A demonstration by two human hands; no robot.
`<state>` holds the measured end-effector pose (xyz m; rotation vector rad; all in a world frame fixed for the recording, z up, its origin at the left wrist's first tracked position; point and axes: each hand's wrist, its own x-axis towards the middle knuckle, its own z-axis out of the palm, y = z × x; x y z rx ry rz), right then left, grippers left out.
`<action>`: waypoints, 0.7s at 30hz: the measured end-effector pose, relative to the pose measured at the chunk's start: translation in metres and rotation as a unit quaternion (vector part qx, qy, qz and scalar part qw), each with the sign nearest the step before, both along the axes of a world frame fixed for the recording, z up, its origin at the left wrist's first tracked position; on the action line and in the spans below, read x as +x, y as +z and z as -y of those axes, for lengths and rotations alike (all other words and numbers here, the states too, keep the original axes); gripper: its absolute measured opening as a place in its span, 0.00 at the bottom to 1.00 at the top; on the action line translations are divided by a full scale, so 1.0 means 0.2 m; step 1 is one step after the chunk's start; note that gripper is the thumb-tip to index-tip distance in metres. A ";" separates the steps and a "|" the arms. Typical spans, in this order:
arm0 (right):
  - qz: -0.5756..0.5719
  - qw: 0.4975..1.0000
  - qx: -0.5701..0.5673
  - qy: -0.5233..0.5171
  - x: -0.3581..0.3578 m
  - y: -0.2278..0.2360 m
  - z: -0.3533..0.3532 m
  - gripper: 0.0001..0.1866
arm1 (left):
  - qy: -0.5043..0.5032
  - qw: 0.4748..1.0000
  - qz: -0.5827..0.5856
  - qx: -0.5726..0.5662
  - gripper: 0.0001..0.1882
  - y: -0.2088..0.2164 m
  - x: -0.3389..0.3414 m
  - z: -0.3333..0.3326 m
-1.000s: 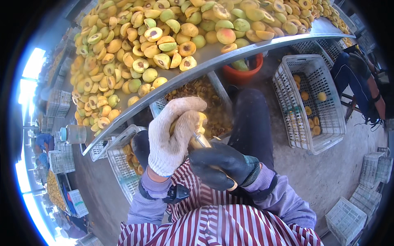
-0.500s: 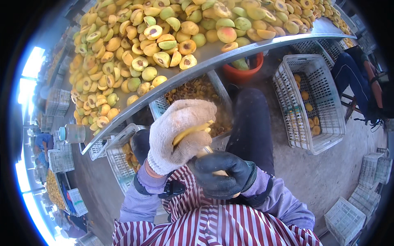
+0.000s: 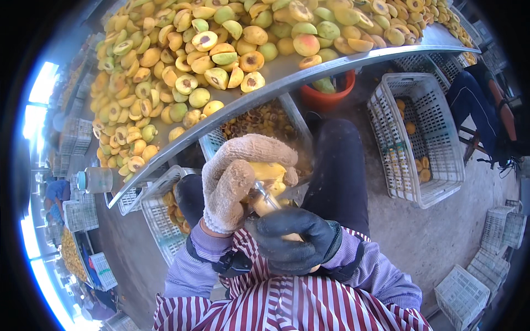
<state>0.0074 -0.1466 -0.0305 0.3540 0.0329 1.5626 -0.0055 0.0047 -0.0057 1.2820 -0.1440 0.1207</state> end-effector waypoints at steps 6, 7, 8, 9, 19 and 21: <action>0.026 0.998 -0.057 -0.001 0.02 0.01 0.00 0.17 | 0.085 0.992 -0.084 -0.044 0.26 -0.01 -0.01 0.06; 0.046 0.996 -0.074 -0.004 0.02 -0.01 0.00 0.18 | 0.098 0.989 -0.095 -0.065 0.26 0.00 -0.01 0.07; 0.066 0.994 -0.090 -0.007 0.02 -0.03 0.00 0.19 | 0.111 0.984 -0.105 -0.087 0.26 0.00 -0.02 0.08; 0.063 0.992 -0.108 -0.005 0.01 -0.04 0.00 0.19 | 0.122 0.980 -0.115 -0.110 0.26 0.00 -0.02 0.09; 0.096 0.991 -0.094 0.009 0.04 -0.04 -0.02 0.21 | 0.185 0.936 -0.179 -0.239 0.24 0.01 -0.03 0.12; 0.100 0.992 -0.075 0.009 0.04 -0.06 -0.03 0.21 | 0.180 0.921 -0.207 -0.277 0.25 0.02 -0.04 0.11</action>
